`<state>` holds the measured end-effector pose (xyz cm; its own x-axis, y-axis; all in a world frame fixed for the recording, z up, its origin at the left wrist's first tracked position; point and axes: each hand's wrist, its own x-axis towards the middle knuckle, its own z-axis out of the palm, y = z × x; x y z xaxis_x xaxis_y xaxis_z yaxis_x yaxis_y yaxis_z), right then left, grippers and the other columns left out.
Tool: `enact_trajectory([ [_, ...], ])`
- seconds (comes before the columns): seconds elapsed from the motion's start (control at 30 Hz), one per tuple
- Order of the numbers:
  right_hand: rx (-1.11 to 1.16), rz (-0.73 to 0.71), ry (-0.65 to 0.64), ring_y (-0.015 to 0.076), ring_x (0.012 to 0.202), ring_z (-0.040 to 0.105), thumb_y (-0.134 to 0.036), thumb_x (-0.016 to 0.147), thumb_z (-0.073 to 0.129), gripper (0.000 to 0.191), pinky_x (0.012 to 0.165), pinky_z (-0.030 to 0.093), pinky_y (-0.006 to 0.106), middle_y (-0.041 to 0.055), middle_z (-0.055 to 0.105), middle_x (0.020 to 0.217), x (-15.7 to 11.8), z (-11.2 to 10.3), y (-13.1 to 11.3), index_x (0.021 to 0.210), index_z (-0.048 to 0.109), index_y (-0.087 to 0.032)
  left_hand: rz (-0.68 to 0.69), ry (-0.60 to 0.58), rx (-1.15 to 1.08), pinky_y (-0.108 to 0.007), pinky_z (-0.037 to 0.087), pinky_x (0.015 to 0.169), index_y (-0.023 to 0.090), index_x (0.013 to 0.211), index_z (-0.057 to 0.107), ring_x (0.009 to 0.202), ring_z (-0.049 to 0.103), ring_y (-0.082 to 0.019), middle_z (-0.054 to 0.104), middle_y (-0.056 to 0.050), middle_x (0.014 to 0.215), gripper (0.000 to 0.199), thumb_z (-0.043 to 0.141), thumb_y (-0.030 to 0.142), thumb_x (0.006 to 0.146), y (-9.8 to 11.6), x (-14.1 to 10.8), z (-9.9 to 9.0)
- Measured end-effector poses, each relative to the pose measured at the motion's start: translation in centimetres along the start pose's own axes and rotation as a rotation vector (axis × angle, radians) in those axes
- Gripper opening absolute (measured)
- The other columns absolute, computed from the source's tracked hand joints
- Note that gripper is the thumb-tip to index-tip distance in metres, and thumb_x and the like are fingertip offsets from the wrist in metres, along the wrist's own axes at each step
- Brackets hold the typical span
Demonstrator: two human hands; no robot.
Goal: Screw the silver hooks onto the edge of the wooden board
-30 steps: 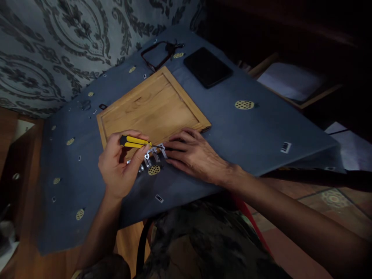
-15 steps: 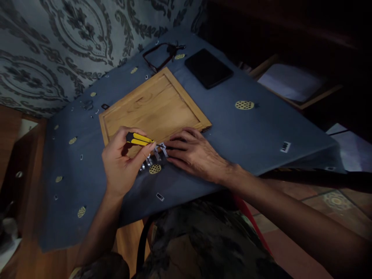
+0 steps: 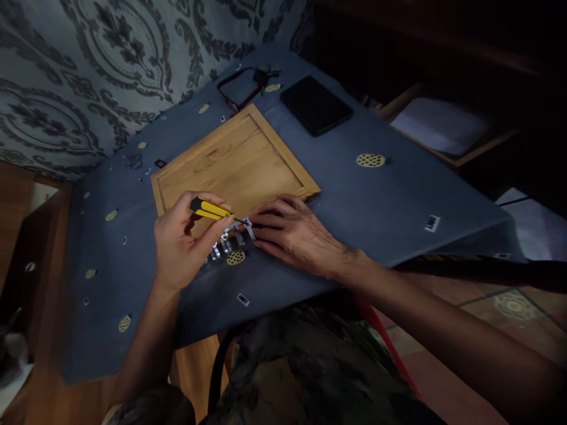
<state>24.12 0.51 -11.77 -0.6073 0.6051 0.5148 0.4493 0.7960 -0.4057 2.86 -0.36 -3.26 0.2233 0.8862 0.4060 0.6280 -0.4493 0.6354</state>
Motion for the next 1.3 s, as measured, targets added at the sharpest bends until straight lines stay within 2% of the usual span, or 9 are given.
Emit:
enact_trajectory([
  [0.2,-0.018,0.001,0.004,0.025,0.114,0.059,-0.03,0.102,0.053,0.024,0.103,0.038,0.049,0.0033,0.076,0.12,0.0,0.0,-0.1,0.109,0.075,-0.024,0.128,0.056,0.132,-0.027,0.057,0.077,0.025,0.096,0.068,0.083,0.07,-0.013,0.073,0.002,0.092,0.015,0.078,0.024,0.084,0.6,-0.8,0.7],
  [0.37,-0.02,-0.004,-0.002,0.0251,0.114,0.059,-0.031,0.102,0.053,0.024,0.104,0.038,0.048,0.002,0.075,0.12,0.0,0.0,0.0,0.112,0.074,-0.023,0.136,0.06,0.17,-0.025,0.059,0.075,0.025,0.101,0.068,0.081,0.073,-0.013,0.075,0.003,0.09,0.018,0.076,0.023,0.085,0.6,-0.8,0.6],
  [0.5,-0.022,-0.009,0.014,0.0249,0.113,0.059,-0.03,0.102,0.053,0.024,0.104,0.038,0.048,0.0028,0.076,0.119,0.0,0.1,0.0,0.111,0.073,-0.022,0.092,-0.041,0.107,-0.029,0.06,0.083,0.024,0.103,0.069,0.089,0.074,-0.016,0.076,-0.001,0.101,0.018,0.075,0.026,0.086,0.2,0.0,-0.3],
  [0.67,-0.02,-0.012,0.018,0.0249,0.113,0.059,-0.03,0.102,0.053,0.024,0.103,0.038,0.048,0.0034,0.076,0.117,0.0,0.1,0.0,0.111,0.074,-0.023,0.073,-0.261,-0.014,-0.027,0.059,0.081,0.025,0.105,0.069,0.091,0.074,-0.017,0.076,0.0,0.102,0.019,0.074,0.025,0.087,0.2,1.7,-1.8],
  [0.8,-0.017,-0.013,0.016,0.0249,0.114,0.059,-0.03,0.102,0.052,0.024,0.103,0.038,0.048,0.0035,0.076,0.117,0.0,0.1,0.1,0.111,0.074,-0.024,0.046,-0.321,-0.116,-0.028,0.059,0.079,0.025,0.106,0.067,0.093,0.073,-0.017,0.075,-0.002,0.102,0.018,0.071,0.023,0.089,0.4,2.0,-1.9],
  [0.9,-0.016,-0.009,0.014,0.0253,0.114,0.059,-0.03,0.102,0.053,0.024,0.103,0.038,0.048,0.0038,0.076,0.119,0.0,0.2,0.1,0.114,0.073,-0.024,0.091,-0.278,-0.109,-0.03,0.057,0.082,0.025,0.103,0.066,0.093,0.072,-0.017,0.074,-0.001,0.1,0.015,0.071,0.021,0.089,0.4,1.5,-1.3],
  [1.03,-0.014,-0.008,0.011,0.0256,0.114,0.059,-0.03,0.101,0.055,0.023,0.103,0.038,0.049,0.0044,0.076,0.119,0.0,0.2,0.1,0.112,0.074,-0.024,0.155,-0.126,-0.033,-0.031,0.055,0.08,0.025,0.097,0.069,0.088,0.07,-0.015,0.072,0.0,0.094,0.014,0.076,0.021,0.085,0.3,0.6,-0.2],
  [1.2,-0.006,-0.001,0.012,0.0252,0.115,0.059,-0.031,0.102,0.053,0.023,0.104,0.038,0.05,0.0028,0.076,0.119,-0.1,0.2,0.1,0.11,0.074,-0.025,0.03,0.193,-0.062,-0.032,0.056,0.075,0.027,0.098,0.073,0.082,0.069,-0.014,0.072,0.001,0.094,0.011,0.075,0.025,0.087,1.0,-0.3,0.3],
  [1.3,-0.013,-0.002,0.012,0.0248,0.115,0.059,-0.031,0.102,0.053,0.023,0.104,0.037,0.049,0.0024,0.076,0.119,-0.1,0.2,0.2,0.109,0.074,-0.025,0.003,0.246,-0.08,-0.031,0.057,0.073,0.026,0.099,0.073,0.081,0.068,-0.014,0.072,0.001,0.093,0.012,0.075,0.027,0.087,1.5,-0.7,0.2],
])
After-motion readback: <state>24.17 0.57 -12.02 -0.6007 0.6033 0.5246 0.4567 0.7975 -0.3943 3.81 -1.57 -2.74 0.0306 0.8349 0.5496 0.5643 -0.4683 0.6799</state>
